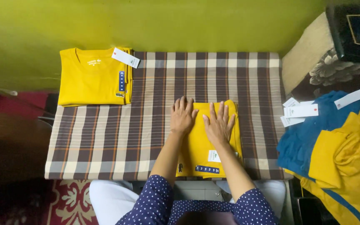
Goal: Folding yellow t-shirts on a table in a stockroom environment.
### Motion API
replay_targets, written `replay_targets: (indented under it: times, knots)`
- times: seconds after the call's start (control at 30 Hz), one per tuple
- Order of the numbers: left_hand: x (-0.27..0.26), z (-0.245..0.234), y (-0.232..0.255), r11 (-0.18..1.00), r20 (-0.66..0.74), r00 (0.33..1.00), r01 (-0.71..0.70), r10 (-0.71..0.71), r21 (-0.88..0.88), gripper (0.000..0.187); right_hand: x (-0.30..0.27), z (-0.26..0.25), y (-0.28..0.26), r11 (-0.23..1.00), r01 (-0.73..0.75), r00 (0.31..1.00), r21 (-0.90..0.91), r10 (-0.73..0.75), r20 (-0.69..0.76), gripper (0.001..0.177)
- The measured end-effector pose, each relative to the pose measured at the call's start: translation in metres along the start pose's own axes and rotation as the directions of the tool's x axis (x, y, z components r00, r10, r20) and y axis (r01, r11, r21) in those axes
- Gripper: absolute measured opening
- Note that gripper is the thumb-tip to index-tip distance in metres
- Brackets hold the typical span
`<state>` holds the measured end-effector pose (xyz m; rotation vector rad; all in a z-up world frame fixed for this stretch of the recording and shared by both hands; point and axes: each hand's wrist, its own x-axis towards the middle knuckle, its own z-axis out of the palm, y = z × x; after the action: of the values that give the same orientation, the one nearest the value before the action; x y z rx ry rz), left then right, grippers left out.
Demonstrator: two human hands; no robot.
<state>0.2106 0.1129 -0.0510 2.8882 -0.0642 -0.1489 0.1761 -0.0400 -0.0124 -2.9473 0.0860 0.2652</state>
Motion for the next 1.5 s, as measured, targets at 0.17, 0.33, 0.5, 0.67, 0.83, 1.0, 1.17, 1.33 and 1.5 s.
replay_targets:
  times: [0.17,0.33,0.5,0.67,0.83,1.0,1.17,1.33,1.5]
  knots:
    - [0.043,0.032,-0.024,0.976,-0.005,0.981,-0.19,0.192,0.109,0.047,-0.04,-0.015,0.042,0.93,0.078,0.984,0.359,-0.015,-0.176,0.053]
    - [0.048,0.021,-0.025,0.962,0.038,0.963,-0.27,0.268,0.05,0.041,-0.111,0.002,0.092,0.839,-0.333,0.914,0.431,0.399,-0.072,0.061]
    - [0.024,0.017,-0.056,0.986,0.118,0.988,-0.115,0.101,0.123,0.039,-0.113,-0.005,0.085,0.896,-0.2,0.974,0.397,0.226,-0.019,0.052]
    - [-0.119,-0.082,-0.085,0.985,0.205,0.964,0.174,-0.17,-0.004,0.02,-0.016,-0.021,0.09,0.972,0.196,0.965,0.131,-0.167,-0.203,0.045]
    - [-0.181,-0.073,-0.055,0.969,-0.225,0.96,0.12,-0.169,-0.216,0.033,-0.037,-0.021,-0.014,0.906,0.421,0.755,-0.04,-0.374,-0.538,0.041]
    - [-0.171,-0.045,-0.026,0.991,0.039,0.994,-0.099,0.103,-0.092,0.062,-0.153,0.044,-0.046,0.861,0.508,0.836,0.026,-0.486,-0.255,0.055]
    - [-0.144,-0.059,-0.029,0.989,-0.004,1.0,0.028,-0.029,-0.144,0.067,-0.135,0.039,-0.031,0.942,0.334,0.937,0.04,-0.326,-0.128,0.066]
    - [-0.121,-0.042,-0.042,0.985,-0.047,0.994,0.088,-0.096,-0.145,0.072,-0.102,0.046,-0.032,0.951,0.304,0.936,0.062,-0.286,-0.206,0.069]
    - [-0.129,-0.008,-0.059,0.969,-0.343,0.92,0.119,-0.188,-0.215,0.066,-0.151,0.064,-0.011,0.925,0.378,0.902,-0.018,-0.373,-0.22,0.071]
